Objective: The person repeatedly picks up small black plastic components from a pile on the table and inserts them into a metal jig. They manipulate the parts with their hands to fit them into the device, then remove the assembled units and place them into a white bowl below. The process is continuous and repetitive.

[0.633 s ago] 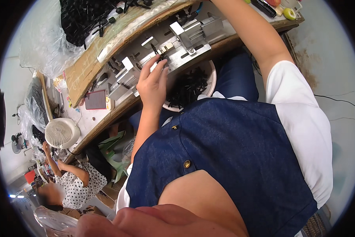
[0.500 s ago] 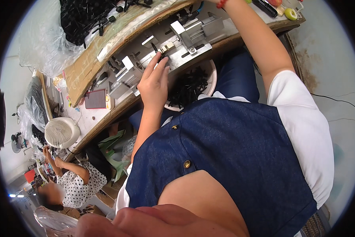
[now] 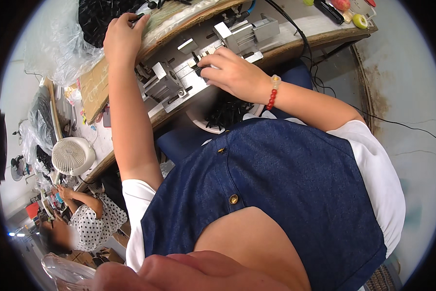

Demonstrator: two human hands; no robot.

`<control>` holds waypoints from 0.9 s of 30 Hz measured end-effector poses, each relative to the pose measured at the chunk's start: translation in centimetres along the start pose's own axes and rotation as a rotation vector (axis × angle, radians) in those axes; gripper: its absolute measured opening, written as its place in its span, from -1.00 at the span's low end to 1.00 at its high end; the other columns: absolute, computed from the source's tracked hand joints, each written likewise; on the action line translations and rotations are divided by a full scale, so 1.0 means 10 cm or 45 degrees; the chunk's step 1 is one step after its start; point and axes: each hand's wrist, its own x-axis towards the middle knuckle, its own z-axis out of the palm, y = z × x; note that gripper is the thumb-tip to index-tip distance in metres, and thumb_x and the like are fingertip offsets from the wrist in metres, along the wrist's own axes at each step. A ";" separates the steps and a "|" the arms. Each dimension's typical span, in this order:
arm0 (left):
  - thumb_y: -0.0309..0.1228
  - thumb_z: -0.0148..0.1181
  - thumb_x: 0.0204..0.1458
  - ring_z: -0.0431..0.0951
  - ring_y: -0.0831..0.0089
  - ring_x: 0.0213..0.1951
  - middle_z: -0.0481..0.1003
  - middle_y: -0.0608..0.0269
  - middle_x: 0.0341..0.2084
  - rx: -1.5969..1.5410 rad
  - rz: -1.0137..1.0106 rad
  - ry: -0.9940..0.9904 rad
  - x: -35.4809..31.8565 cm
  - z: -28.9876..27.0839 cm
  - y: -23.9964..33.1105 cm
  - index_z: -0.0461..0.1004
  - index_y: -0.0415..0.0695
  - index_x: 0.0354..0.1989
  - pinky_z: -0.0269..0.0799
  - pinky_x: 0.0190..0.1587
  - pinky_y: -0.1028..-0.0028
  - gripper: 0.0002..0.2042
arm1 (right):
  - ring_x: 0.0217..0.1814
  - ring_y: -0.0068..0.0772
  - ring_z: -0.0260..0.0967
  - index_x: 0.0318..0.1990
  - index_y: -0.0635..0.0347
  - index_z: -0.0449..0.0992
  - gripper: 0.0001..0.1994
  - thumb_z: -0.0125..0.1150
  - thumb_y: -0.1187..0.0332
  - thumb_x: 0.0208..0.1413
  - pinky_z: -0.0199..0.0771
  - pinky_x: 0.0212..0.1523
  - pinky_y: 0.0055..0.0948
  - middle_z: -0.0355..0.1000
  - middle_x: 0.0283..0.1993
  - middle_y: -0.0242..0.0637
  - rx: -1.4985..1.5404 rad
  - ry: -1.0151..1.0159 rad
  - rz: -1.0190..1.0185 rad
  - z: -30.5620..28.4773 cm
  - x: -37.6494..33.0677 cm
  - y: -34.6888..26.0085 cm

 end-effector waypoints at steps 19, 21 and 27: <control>-0.58 0.44 0.04 0.56 0.55 -0.36 0.41 0.19 -0.10 -1.056 0.141 0.051 -1.75 -0.23 0.72 0.73 -0.07 -0.07 0.48 -0.40 0.62 -0.73 | -0.16 0.12 0.49 -0.07 0.26 0.61 -0.71 0.36 0.36 0.04 0.44 0.05 -0.12 0.57 -0.22 -0.09 -0.445 0.531 -0.007 -0.72 0.77 0.94; -0.58 0.42 0.04 0.57 0.54 -0.37 0.44 0.19 -0.07 -1.050 0.091 -0.016 -1.88 -0.07 0.75 0.72 -0.09 -0.07 0.52 -0.36 0.59 -0.74 | -0.16 0.10 0.50 -0.10 0.26 0.62 -0.73 0.35 0.34 0.05 0.45 0.02 -0.12 0.56 -0.22 -0.06 -0.396 0.393 0.065 -0.73 0.92 1.28; -0.49 0.40 0.06 0.69 0.37 -0.33 0.61 0.26 0.06 -0.886 0.155 -0.015 -1.89 0.24 0.76 0.69 -0.05 -0.07 0.62 -0.25 0.42 -0.76 | -0.20 -0.05 0.53 -0.18 0.29 0.64 -0.78 0.34 0.34 0.08 0.50 -0.17 -0.15 0.56 -0.25 -0.04 -0.164 0.157 0.339 -0.79 1.08 1.51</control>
